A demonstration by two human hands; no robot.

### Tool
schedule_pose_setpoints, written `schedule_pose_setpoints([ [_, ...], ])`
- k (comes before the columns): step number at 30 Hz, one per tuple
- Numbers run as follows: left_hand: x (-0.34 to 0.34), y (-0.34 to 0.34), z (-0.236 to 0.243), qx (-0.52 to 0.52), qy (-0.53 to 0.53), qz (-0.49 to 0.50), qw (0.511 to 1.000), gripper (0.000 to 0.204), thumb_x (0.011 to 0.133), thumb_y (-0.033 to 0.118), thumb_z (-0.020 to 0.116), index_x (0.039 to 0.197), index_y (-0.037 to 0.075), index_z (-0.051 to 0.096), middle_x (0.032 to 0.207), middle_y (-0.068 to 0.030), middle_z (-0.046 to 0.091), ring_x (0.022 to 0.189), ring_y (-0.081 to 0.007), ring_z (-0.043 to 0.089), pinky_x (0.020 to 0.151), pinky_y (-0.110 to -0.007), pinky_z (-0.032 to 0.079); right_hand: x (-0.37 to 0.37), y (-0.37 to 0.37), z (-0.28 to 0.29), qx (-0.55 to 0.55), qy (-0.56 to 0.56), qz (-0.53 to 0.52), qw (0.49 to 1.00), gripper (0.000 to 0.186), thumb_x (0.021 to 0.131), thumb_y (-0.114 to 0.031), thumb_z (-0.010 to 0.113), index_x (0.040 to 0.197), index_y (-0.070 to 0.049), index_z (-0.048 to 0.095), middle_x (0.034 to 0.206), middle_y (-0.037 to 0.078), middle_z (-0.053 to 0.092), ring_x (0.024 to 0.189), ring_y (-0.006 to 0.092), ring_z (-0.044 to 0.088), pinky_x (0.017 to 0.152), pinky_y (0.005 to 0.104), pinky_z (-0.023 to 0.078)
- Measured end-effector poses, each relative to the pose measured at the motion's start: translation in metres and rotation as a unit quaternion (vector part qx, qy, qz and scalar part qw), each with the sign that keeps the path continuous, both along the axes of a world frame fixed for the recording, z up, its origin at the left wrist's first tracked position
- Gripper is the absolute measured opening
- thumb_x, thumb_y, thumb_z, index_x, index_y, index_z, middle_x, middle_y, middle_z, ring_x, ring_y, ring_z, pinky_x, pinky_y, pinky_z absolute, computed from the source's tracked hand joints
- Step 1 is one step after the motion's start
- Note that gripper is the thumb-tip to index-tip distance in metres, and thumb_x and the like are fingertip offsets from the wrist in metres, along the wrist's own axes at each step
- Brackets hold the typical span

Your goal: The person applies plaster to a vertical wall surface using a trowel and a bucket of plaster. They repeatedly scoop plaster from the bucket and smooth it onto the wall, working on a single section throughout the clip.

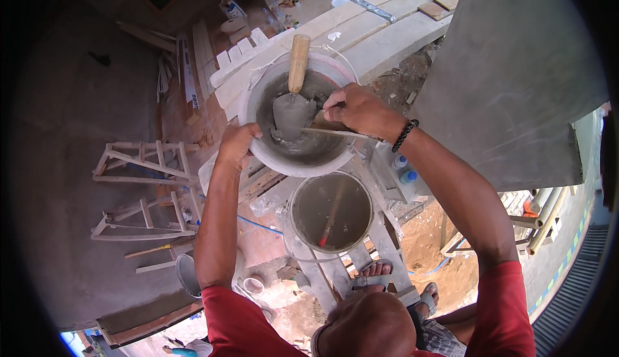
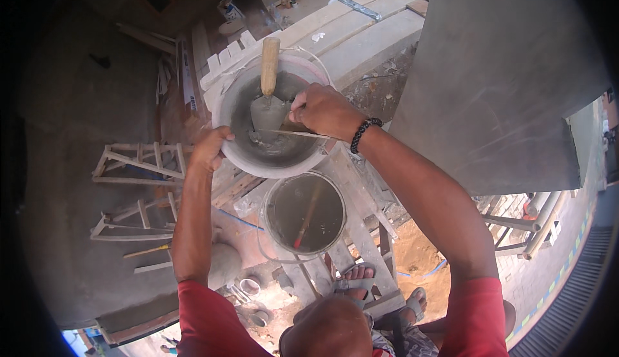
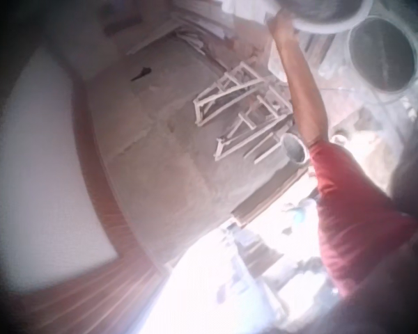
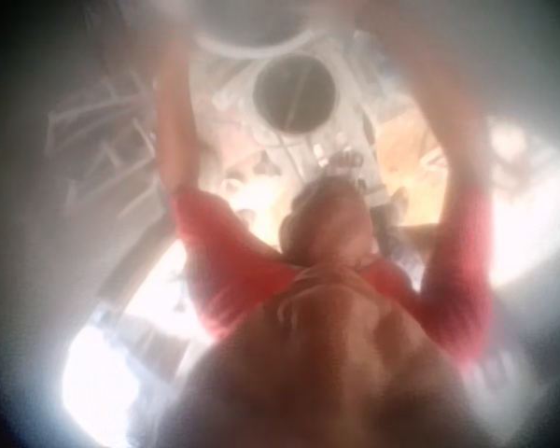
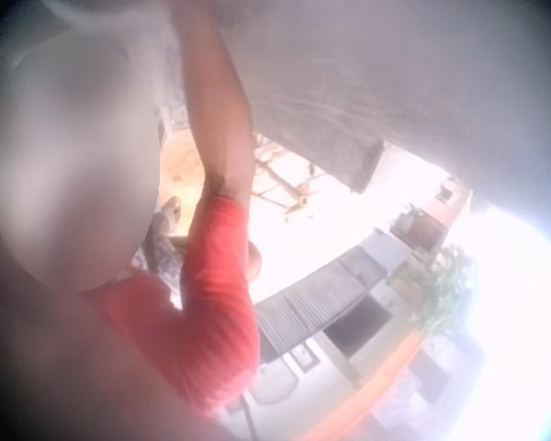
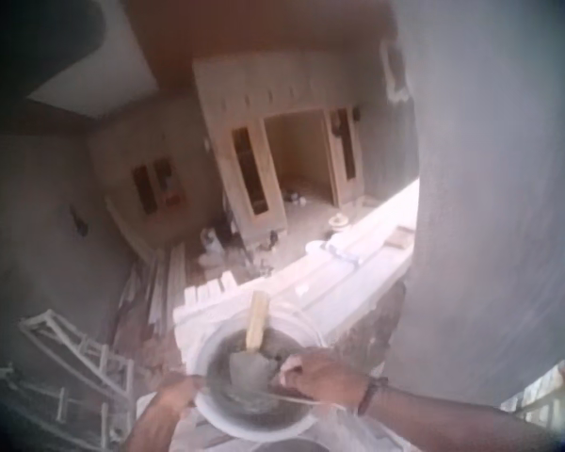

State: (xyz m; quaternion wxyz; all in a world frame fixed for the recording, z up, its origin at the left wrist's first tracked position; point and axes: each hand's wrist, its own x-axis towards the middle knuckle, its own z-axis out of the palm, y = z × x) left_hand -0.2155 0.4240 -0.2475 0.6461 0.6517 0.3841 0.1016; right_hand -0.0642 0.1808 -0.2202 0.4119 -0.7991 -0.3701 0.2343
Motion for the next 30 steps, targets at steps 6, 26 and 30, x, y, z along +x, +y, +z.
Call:
schedule_pose_setpoints([
  [6,0.006,-0.031,0.017,0.023,0.025,-0.049,0.998,0.042,0.07,0.002,0.057,0.111,-0.003,0.058,0.086,-0.0091,0.059,0.07,-0.0183,0.058,0.056,-0.033,0.049,-0.006,0.02,-0.041,-0.019,0.048,0.019,0.998,0.018,0.083,-0.018,0.069,0.092,-0.003,0.073,0.093,0.017,0.071,0.095,0.031,0.067,0.087,0.0372,0.051],
  [26,0.009,-0.05,0.029,0.034,-0.013,-0.063,0.997,0.047,0.071,0.002,0.058,0.118,-0.003,0.056,0.098,-0.0112,0.062,0.086,-0.0201,0.06,0.075,-0.032,0.05,-0.014,0.026,-0.06,-0.044,0.013,-0.035,0.998,0.019,0.083,-0.021,0.068,0.093,-0.005,0.073,0.098,0.019,0.07,0.097,0.0364,0.066,0.088,0.0402,0.051],
  [30,0.008,-0.055,0.034,0.031,-0.02,-0.058,0.998,0.046,0.071,0.002,0.058,0.117,-0.004,0.056,0.099,-0.0113,0.062,0.086,-0.021,0.06,0.077,-0.031,0.05,-0.016,0.027,-0.059,-0.049,0.008,-0.05,0.997,0.018,0.083,-0.019,0.068,0.093,-0.005,0.074,0.098,0.019,0.07,0.096,0.0357,0.066,0.087,0.0391,0.052],
])
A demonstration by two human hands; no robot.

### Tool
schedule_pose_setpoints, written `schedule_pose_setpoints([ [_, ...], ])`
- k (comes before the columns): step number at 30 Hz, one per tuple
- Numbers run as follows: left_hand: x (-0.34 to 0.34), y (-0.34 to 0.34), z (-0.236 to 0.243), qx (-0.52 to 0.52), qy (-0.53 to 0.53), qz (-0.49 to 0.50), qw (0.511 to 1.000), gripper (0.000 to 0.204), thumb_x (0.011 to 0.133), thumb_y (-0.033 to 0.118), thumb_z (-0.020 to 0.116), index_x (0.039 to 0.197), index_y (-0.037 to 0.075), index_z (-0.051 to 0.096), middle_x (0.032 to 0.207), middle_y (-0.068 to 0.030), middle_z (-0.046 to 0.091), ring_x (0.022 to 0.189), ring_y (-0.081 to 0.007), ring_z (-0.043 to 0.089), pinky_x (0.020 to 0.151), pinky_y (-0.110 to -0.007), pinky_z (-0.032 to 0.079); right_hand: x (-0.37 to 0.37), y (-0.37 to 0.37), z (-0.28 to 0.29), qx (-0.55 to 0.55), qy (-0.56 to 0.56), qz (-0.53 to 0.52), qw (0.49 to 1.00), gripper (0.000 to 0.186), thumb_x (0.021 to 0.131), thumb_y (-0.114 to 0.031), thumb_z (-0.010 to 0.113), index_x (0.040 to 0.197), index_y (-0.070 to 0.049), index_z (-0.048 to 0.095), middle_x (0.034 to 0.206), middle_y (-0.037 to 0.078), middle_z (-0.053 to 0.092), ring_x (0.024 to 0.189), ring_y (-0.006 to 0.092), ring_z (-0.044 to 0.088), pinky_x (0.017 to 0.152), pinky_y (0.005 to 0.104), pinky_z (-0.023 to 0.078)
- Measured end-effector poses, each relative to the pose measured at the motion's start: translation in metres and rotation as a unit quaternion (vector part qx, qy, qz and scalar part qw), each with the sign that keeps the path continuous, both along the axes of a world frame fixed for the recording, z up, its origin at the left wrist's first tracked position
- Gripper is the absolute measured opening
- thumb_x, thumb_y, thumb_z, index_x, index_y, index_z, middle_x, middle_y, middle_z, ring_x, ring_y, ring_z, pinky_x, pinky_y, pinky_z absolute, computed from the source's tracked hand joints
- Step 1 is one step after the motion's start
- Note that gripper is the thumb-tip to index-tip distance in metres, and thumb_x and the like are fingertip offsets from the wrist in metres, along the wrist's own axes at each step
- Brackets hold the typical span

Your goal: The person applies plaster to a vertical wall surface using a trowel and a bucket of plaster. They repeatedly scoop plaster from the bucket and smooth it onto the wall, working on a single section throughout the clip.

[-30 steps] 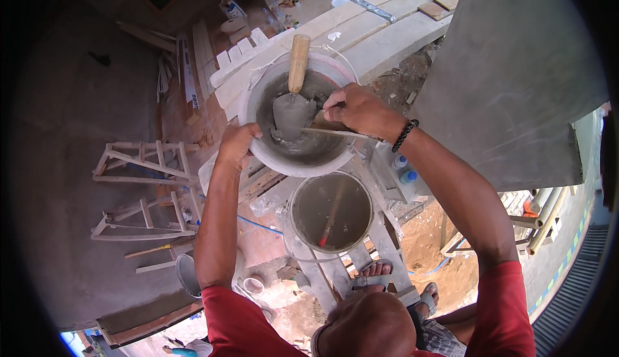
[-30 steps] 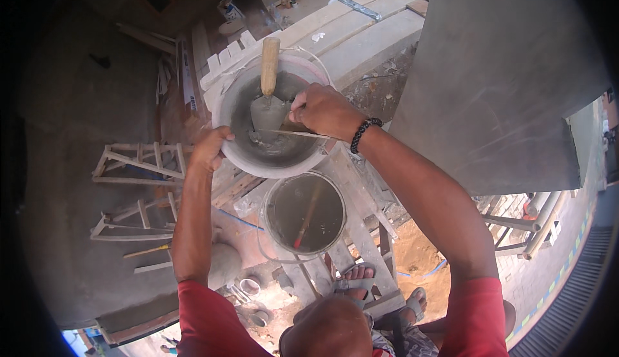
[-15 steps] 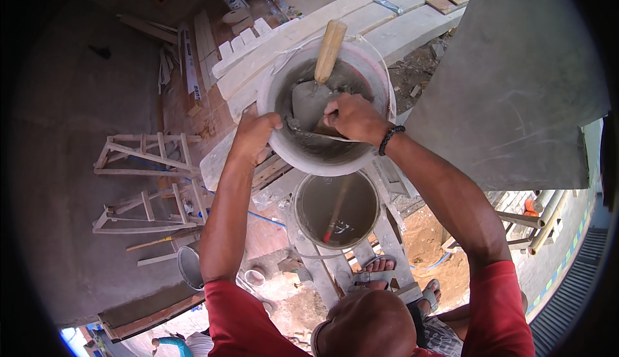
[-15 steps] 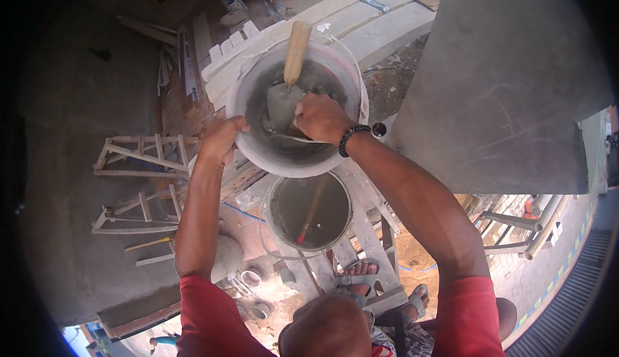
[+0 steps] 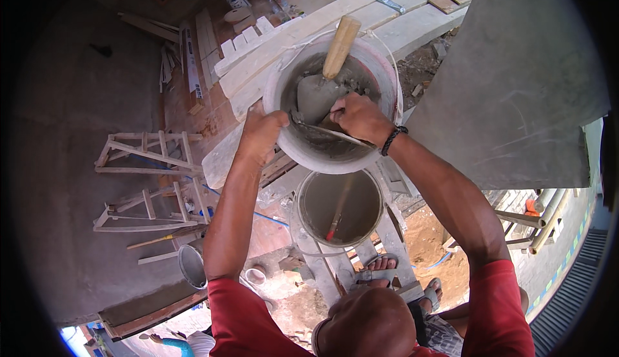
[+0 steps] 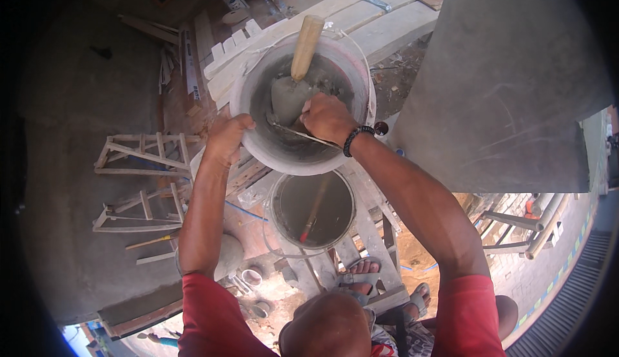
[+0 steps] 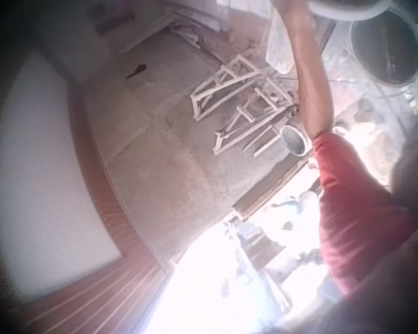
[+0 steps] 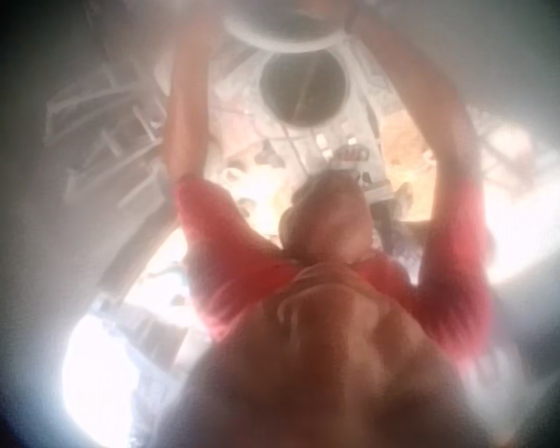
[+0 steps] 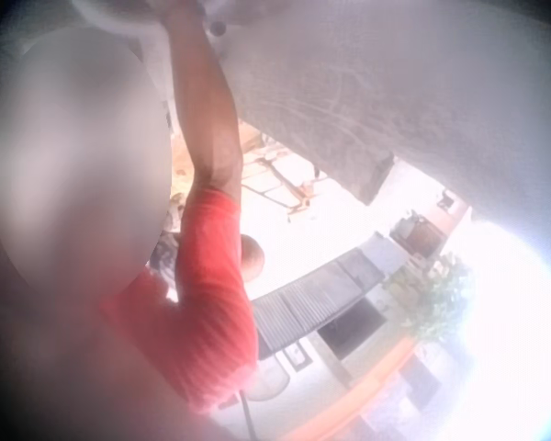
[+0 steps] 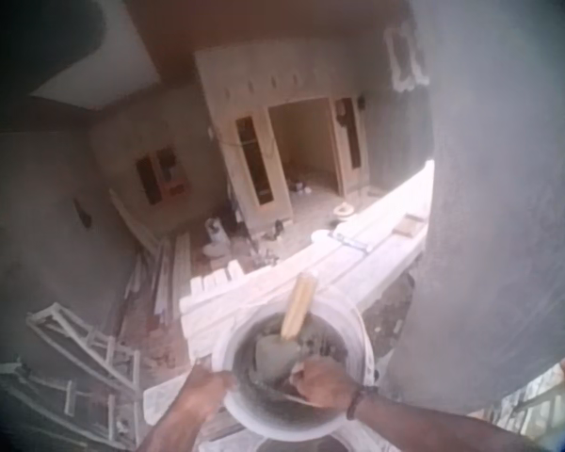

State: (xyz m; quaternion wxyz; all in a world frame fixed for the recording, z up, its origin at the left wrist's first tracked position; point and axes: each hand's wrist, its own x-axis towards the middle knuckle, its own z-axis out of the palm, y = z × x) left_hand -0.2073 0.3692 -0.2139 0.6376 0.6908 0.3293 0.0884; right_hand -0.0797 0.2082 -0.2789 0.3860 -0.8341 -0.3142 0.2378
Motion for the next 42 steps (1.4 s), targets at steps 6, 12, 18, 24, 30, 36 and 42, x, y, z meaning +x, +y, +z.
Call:
schedule_pose_setpoints([
  [6,0.002,-0.004,-0.004,-0.011,-0.025,0.025,0.999,0.047,0.071,-0.001,0.056,0.118,-0.004,0.056,0.098,-0.0115,0.064,0.088,-0.0217,0.062,0.078,-0.032,0.051,0.006,-0.004,-0.014,0.053,0.136,-0.007,0.989,0.016,0.085,-0.012,0.066,0.093,0.0,0.072,0.087,0.012,0.071,0.078,0.0221,0.067,0.073,0.0324,0.053],
  [12,-0.001,0.006,-0.011,-0.036,-0.01,0.02,0.999,0.057,0.071,-0.003,0.055,0.128,-0.005,0.049,0.107,-0.016,0.061,0.093,-0.0267,0.061,0.078,-0.038,0.053,0.01,-0.012,-0.007,0.127,0.415,-0.064,0.899,0.013,0.091,-0.01,0.06,0.096,-0.003,0.069,0.084,0.005,0.069,0.075,0.0147,0.067,0.062,0.0308,0.056],
  [18,-0.005,0.038,-0.031,-0.097,-0.008,0.073,0.993,0.048,0.073,0.0,0.058,0.121,-0.002,0.052,0.099,-0.0143,0.06,0.078,-0.0256,0.063,0.061,-0.04,0.057,0.015,-0.058,0.014,0.322,0.587,-0.042,0.741,0.022,0.094,-0.01,0.056,0.113,0.0,0.063,0.104,0.01,0.068,0.087,0.0196,0.069,0.077,0.0333,0.059],
  [24,-0.003,0.102,-0.088,-0.198,0.014,0.177,0.964,0.039,0.071,0.0,0.059,0.11,0.0,0.052,0.101,-0.0147,0.057,0.091,-0.0318,0.061,0.083,-0.051,0.056,-0.026,-0.157,0.028,0.495,0.632,0.029,0.595,0.045,0.091,-0.008,0.061,0.134,0.002,0.051,0.123,0.013,0.063,0.106,0.0201,0.066,0.09,0.0347,0.055],
  [30,-0.003,0.117,-0.108,-0.32,-0.039,0.229,0.918,0.05,0.072,0.0,0.054,0.118,-0.009,0.035,0.111,-0.0215,0.054,0.099,-0.049,0.062,0.081,-0.066,0.057,-0.118,-0.252,-0.001,0.633,0.51,-0.057,0.58,0.065,0.083,-0.006,0.071,0.141,0.002,0.043,0.134,0.012,0.056,0.114,0.0177,0.061,0.094,0.0315,0.051],
  [36,0.002,0.141,-0.115,-0.346,0.022,0.188,0.919,0.042,0.076,0.01,0.057,0.112,-0.01,0.05,0.106,-0.025,0.06,0.091,-0.0438,0.064,0.074,-0.042,0.064,-0.163,-0.33,-0.01,0.73,0.359,-0.198,0.547,0.069,0.08,-0.007,0.075,0.141,0.002,0.043,0.134,0.01,0.055,0.112,0.0151,0.06,0.09,0.0282,0.051],
  [42,0.003,0.149,-0.092,-0.318,0.067,0.218,0.92,0.051,0.075,0.02,0.061,0.119,-0.005,0.054,0.108,-0.0223,0.061,0.091,-0.0371,0.062,0.07,-0.031,0.059,-0.146,-0.389,0.028,0.737,0.128,-0.291,0.597,0.074,0.076,-0.007,0.078,0.141,0.002,0.043,0.135,0.009,0.054,0.11,0.0125,0.058,0.086,0.0248,0.051],
])
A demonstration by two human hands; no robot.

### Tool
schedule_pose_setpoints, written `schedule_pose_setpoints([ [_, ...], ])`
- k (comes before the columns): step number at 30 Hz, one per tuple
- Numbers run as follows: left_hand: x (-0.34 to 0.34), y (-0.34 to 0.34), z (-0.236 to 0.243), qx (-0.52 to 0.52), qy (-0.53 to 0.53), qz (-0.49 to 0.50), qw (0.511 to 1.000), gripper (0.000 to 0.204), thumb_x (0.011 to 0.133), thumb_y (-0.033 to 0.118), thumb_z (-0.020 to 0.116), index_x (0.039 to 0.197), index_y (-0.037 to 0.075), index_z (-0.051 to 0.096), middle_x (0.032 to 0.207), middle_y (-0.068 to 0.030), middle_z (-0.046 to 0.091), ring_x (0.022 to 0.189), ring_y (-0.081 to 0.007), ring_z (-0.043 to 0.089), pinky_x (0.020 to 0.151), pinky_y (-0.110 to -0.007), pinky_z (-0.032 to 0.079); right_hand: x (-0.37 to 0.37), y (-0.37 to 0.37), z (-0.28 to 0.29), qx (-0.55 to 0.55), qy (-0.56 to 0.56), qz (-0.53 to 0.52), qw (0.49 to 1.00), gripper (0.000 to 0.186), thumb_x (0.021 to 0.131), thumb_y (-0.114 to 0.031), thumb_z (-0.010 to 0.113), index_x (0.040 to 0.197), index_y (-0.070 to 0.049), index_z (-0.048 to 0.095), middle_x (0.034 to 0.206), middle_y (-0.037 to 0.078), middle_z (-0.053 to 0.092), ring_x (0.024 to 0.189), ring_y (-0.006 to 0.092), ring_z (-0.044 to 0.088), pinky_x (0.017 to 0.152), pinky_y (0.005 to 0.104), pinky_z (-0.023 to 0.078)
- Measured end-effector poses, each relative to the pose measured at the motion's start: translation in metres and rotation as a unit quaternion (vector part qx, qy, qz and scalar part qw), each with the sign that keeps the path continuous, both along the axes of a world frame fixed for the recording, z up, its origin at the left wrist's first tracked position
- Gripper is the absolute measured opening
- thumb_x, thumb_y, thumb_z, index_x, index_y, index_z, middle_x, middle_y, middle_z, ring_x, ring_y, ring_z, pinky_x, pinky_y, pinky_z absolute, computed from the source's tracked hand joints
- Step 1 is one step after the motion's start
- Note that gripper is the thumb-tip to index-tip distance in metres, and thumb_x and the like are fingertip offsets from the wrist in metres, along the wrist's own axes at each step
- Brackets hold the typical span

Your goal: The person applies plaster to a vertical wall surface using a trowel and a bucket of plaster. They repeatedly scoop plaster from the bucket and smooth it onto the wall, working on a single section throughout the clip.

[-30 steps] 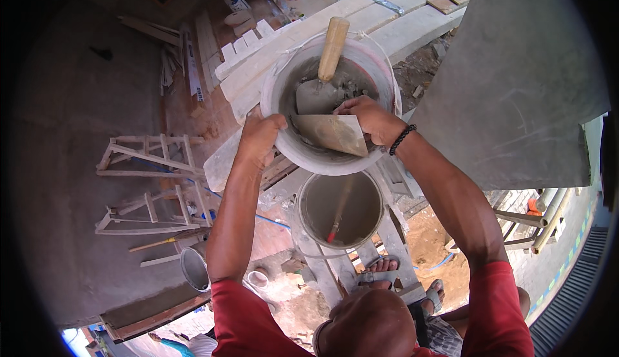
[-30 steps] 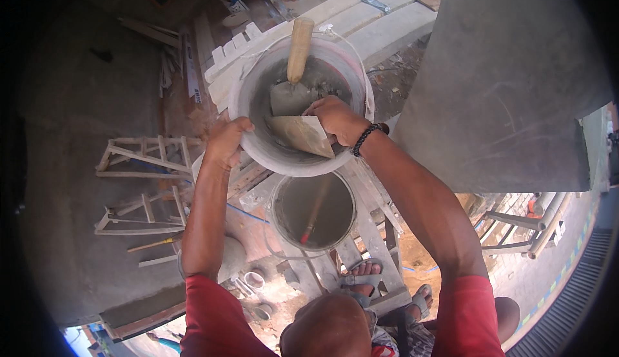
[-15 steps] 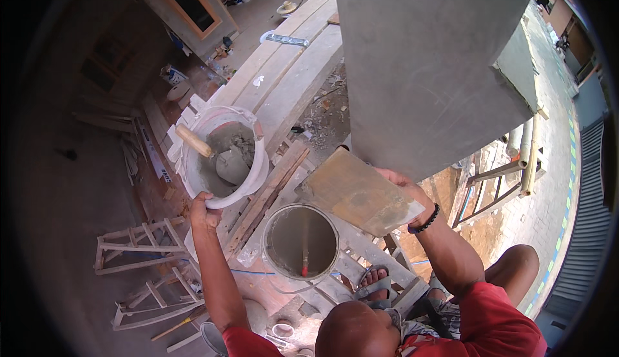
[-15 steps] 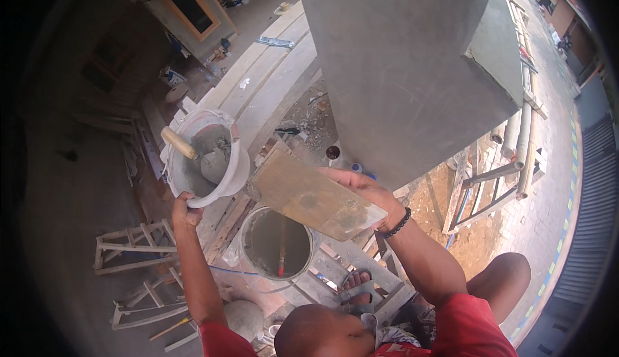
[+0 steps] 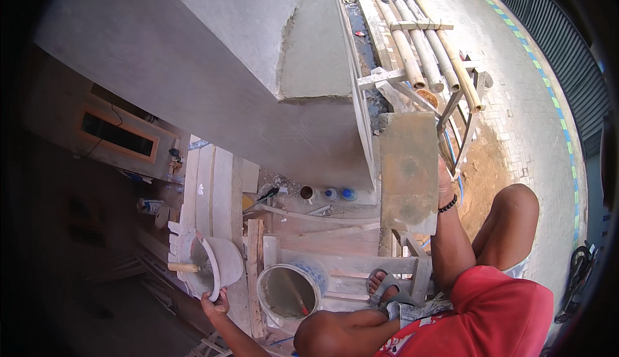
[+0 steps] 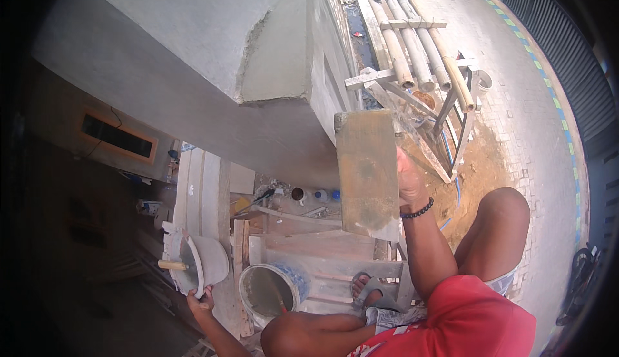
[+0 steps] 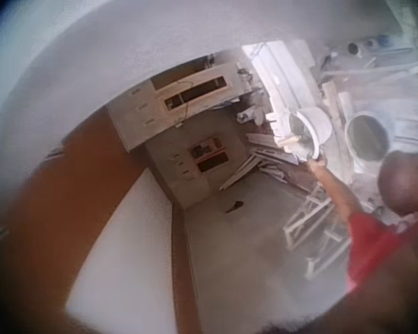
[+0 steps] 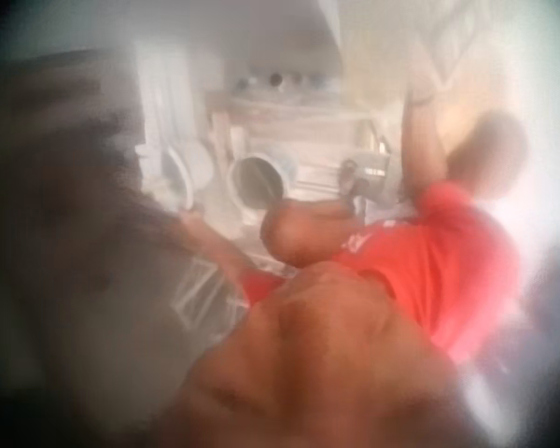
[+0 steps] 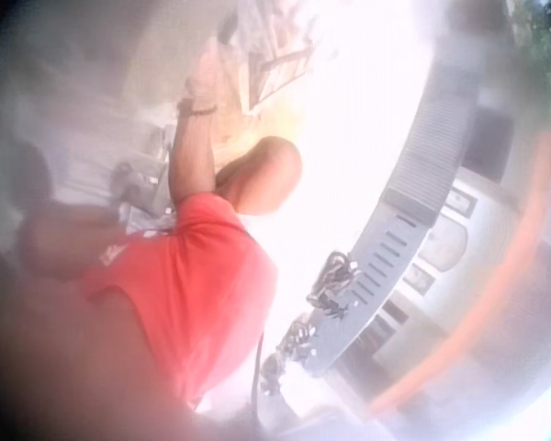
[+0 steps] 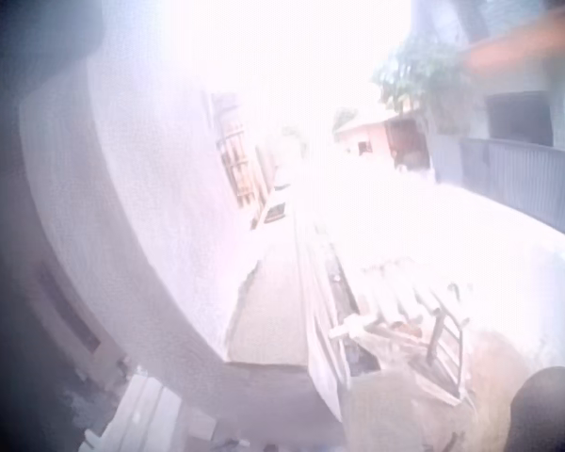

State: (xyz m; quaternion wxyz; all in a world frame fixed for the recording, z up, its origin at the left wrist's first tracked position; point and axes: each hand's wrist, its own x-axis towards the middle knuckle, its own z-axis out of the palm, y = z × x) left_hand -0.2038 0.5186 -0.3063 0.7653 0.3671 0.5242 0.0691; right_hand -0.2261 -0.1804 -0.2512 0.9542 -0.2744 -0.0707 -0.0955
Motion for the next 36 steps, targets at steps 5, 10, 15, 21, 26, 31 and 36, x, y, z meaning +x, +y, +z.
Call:
schedule_pose_setpoints([
  [5,0.002,-0.028,0.002,0.103,0.011,0.043,0.994,0.045,0.077,0.026,0.061,0.114,0.001,0.058,0.104,-0.0163,0.064,0.089,-0.033,0.064,0.072,-0.037,0.059,0.021,-0.048,0.036,-0.321,-0.009,-0.138,0.937,0.072,0.076,-0.01,0.08,0.14,-0.002,0.048,0.129,0.004,0.057,0.098,0.0079,0.056,0.073,0.0195,0.046],
  [10,0.0,-0.026,0.021,0.138,0.039,0.039,0.989,0.046,0.081,0.033,0.062,0.12,0.008,0.056,0.115,-0.0095,0.061,0.096,-0.0292,0.061,0.083,-0.046,0.055,0.041,-0.056,0.06,-0.515,-0.109,-0.172,0.833,0.064,0.078,-0.014,0.073,0.138,-0.012,0.054,0.106,0.006,0.062,0.081,0.0147,0.052,0.069,0.0279,0.041],
  [15,0.012,-0.15,0.077,0.365,0.013,0.139,0.921,0.07,0.089,0.039,0.059,0.147,0.009,0.031,0.143,-0.0155,0.042,0.12,-0.0322,0.051,0.098,-0.054,0.043,0.051,-0.054,0.058,-0.558,-0.137,-0.158,0.803,0.066,0.074,-0.004,0.065,0.138,-0.014,0.054,0.09,0.01,0.058,0.082,0.0272,0.055,0.075,0.0352,0.044],
  [21,0.049,-0.251,0.172,0.673,-0.174,-0.013,0.719,0.08,0.093,0.036,0.059,0.152,0.002,0.018,0.15,-0.0195,0.034,0.131,-0.0321,0.042,0.108,-0.044,0.035,0.058,-0.046,0.055,-0.567,-0.132,-0.202,0.788,0.066,0.073,0.005,0.06,0.136,-0.014,0.056,0.091,0.011,0.056,0.081,0.0284,0.056,0.075,0.0364,0.046],
  [26,0.097,-0.385,0.267,0.682,-0.382,-0.146,0.606,0.075,0.096,0.035,0.054,0.152,0.001,0.017,0.152,-0.0187,0.031,0.13,-0.0278,0.044,0.112,-0.04,0.026,0.061,-0.045,0.063,-0.586,-0.138,-0.216,0.769,0.065,0.073,0.006,0.059,0.135,-0.014,0.056,0.094,0.012,0.057,0.083,0.0308,0.056,0.077,0.0388,0.046],
  [31,0.141,-0.482,0.315,0.638,-0.468,-0.21,0.575,0.086,0.096,0.039,0.056,0.153,-0.002,0.006,0.154,-0.0225,0.023,0.141,-0.0315,0.028,0.118,-0.041,0.016,0.063,-0.04,0.064,-0.595,-0.134,-0.223,0.761,0.064,0.073,0.006,0.057,0.134,-0.014,0.057,0.094,0.013,0.057,0.083,0.0321,0.056,0.078,0.04,0.046],
  [36,0.16,-0.538,0.35,0.596,-0.484,-0.223,0.6,0.104,0.089,0.043,0.066,0.151,-0.006,-0.002,0.156,-0.0242,0.014,0.146,-0.0319,0.016,0.12,-0.04,0.01,0.054,-0.04,0.045,-0.644,-0.109,-0.195,0.732,0.062,0.073,0.005,0.056,0.132,-0.014,0.058,0.094,0.014,0.057,0.084,0.0332,0.056,0.078,0.0407,0.047],
])
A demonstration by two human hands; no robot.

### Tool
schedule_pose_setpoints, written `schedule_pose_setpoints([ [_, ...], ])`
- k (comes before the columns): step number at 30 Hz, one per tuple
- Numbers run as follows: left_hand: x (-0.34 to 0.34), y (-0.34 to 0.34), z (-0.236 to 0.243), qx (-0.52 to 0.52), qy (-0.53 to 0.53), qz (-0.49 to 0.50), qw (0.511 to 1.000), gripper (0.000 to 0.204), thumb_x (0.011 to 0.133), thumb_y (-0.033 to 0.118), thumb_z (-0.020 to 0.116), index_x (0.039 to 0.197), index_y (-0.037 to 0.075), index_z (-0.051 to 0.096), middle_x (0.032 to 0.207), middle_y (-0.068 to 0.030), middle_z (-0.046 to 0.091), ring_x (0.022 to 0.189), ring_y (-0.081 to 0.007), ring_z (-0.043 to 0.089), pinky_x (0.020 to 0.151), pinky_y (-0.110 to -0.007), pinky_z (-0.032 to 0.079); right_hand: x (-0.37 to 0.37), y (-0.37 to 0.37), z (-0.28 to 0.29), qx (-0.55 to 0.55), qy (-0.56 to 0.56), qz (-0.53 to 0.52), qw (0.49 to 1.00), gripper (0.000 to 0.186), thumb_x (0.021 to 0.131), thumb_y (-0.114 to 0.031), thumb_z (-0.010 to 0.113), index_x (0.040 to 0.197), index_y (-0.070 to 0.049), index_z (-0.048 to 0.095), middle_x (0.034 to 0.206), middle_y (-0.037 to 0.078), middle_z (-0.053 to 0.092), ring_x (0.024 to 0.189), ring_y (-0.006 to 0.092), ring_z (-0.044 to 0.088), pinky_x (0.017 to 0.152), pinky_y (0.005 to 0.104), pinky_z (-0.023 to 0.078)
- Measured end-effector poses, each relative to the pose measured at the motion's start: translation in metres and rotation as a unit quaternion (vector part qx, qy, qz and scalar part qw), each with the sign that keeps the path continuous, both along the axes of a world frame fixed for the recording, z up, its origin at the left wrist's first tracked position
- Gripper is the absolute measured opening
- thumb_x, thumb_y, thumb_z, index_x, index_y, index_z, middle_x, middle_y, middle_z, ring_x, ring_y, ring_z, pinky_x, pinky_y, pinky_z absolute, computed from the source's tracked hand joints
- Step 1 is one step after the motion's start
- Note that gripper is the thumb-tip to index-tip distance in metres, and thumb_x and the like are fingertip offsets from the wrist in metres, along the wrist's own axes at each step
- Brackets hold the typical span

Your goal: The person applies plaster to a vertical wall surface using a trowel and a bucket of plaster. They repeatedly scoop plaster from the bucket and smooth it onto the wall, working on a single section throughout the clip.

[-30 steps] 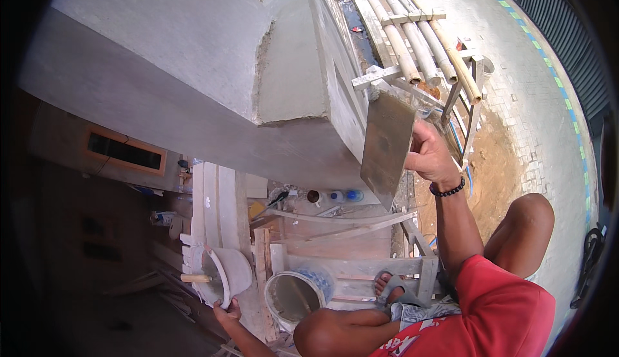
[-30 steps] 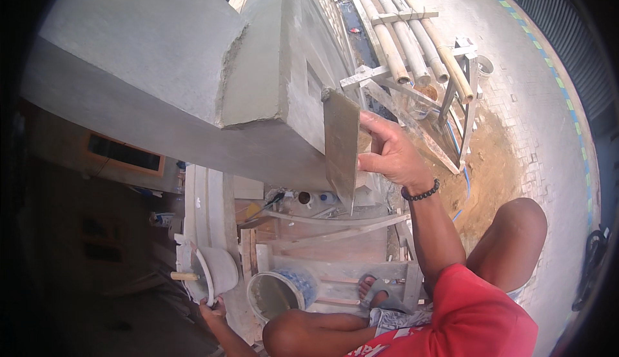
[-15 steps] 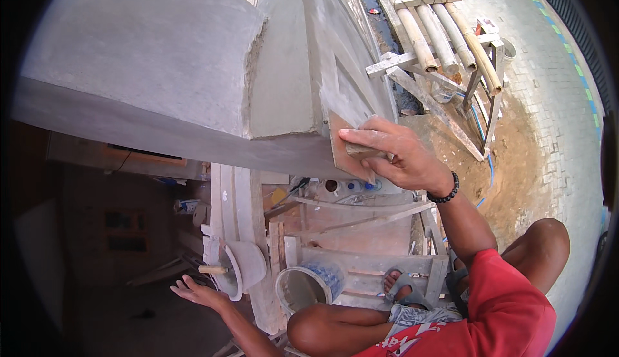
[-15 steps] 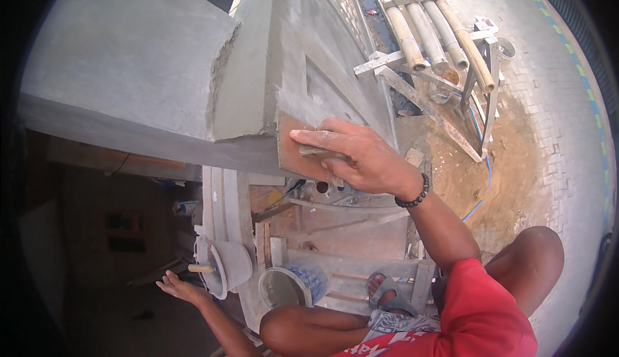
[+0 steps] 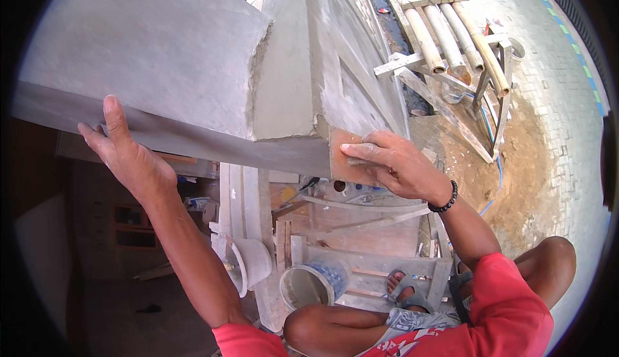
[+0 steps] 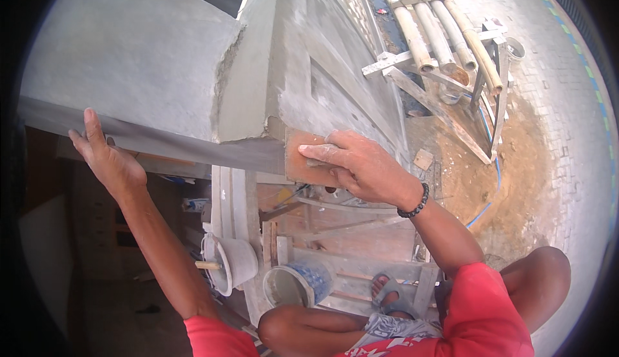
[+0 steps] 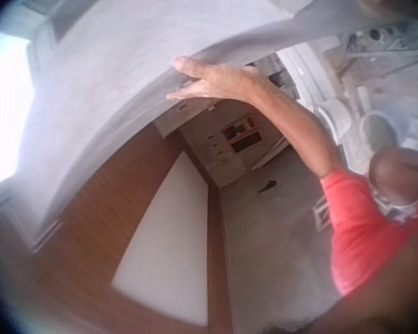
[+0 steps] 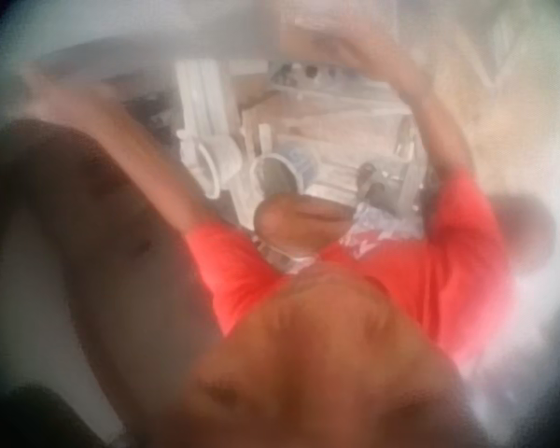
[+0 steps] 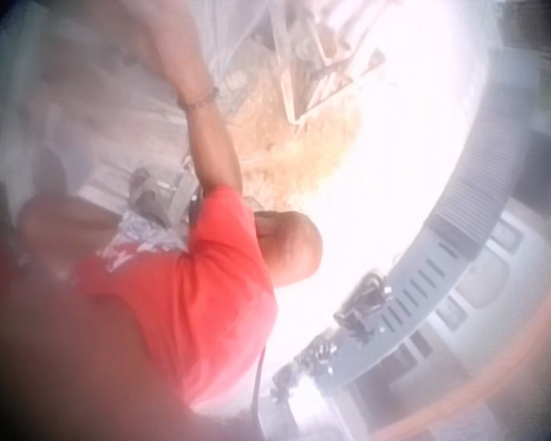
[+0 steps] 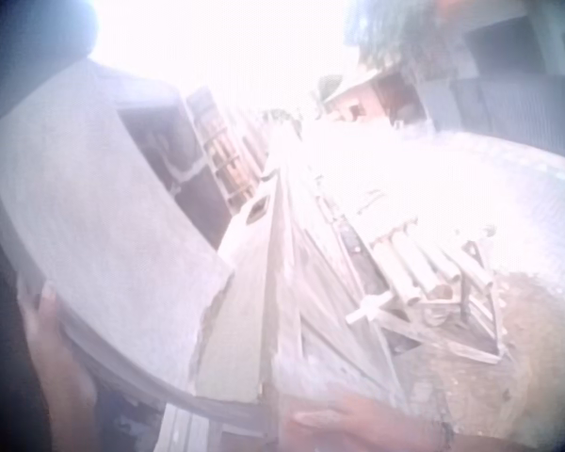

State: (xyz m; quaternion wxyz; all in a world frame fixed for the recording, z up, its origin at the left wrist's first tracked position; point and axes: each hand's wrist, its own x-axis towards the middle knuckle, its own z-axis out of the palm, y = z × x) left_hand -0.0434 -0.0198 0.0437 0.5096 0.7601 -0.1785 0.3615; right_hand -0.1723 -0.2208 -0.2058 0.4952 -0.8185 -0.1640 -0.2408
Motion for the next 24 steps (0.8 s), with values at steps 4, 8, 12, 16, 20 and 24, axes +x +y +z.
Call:
schedule_pose_setpoints([
  [4,0.013,-0.015,0.008,0.046,0.003,0.056,0.997,0.111,0.086,0.04,0.071,0.15,-0.008,-0.005,0.157,-0.0247,0.01,0.145,-0.0323,0.019,0.119,-0.041,0.015,-0.005,-0.006,-0.001,0.053,-0.001,-0.026,0.998,0.061,0.074,0.004,0.056,0.133,-0.014,0.057,0.089,0.014,0.054,0.081,0.0339,0.054,0.077,0.0425,0.046],
  [8,0.03,-0.012,-0.001,0.125,-0.008,0.133,0.983,0.107,0.089,0.034,0.067,0.148,-0.009,-0.01,0.156,-0.0293,0.001,0.146,-0.0368,0.014,0.119,-0.043,0.018,0.012,-0.014,0.023,0.028,-0.029,-0.055,0.998,0.062,0.074,0.003,0.057,0.133,-0.013,0.057,0.086,0.013,0.051,0.079,0.0336,0.052,0.075,0.0437,0.045],
  [12,0.029,-0.016,-0.004,0.128,-0.003,0.113,0.985,0.104,0.09,0.032,0.064,0.148,-0.009,-0.012,0.155,-0.0318,-0.005,0.147,-0.0395,0.009,0.12,-0.043,0.017,0.02,-0.015,0.03,-0.006,-0.042,-0.043,0.998,0.06,0.073,0.004,0.057,0.132,-0.013,0.058,0.085,0.014,0.05,0.078,0.0328,0.052,0.075,0.0435,0.044],
  [16,0.031,-0.014,-0.003,0.136,-0.017,0.127,0.982,0.103,0.09,0.03,0.063,0.148,-0.009,-0.013,0.154,-0.0325,-0.003,0.146,-0.0399,0.011,0.12,-0.042,0.018,0.019,-0.017,0.008,-0.046,-0.023,-0.037,0.998,0.059,0.074,0.004,0.057,0.13,-0.013,0.059,0.085,0.013,0.049,0.078,0.0324,0.051,0.074,0.0437,0.043],
  [20,0.026,-0.02,-0.005,0.115,-0.013,0.111,0.987,0.102,0.09,0.027,0.062,0.148,-0.008,-0.013,0.154,-0.0325,-0.001,0.145,-0.0406,0.017,0.119,-0.042,0.02,0.012,-0.029,-0.007,-0.018,-0.001,-0.019,1.0,0.059,0.074,0.005,0.056,0.131,-0.013,0.059,0.088,0.014,0.052,0.081,0.0321,0.053,0.075,0.043,0.044],
  [24,0.028,-0.017,-0.006,0.103,0.002,0.111,0.988,0.101,0.09,0.026,0.062,0.148,-0.008,-0.013,0.154,-0.033,0.001,0.143,-0.0406,0.023,0.119,-0.041,0.022,0.021,-0.027,0.014,0.057,-0.002,0.0,0.998,0.059,0.075,0.005,0.057,0.131,-0.013,0.059,0.092,0.014,0.054,0.084,0.0315,0.055,0.076,0.0416,0.046],
])
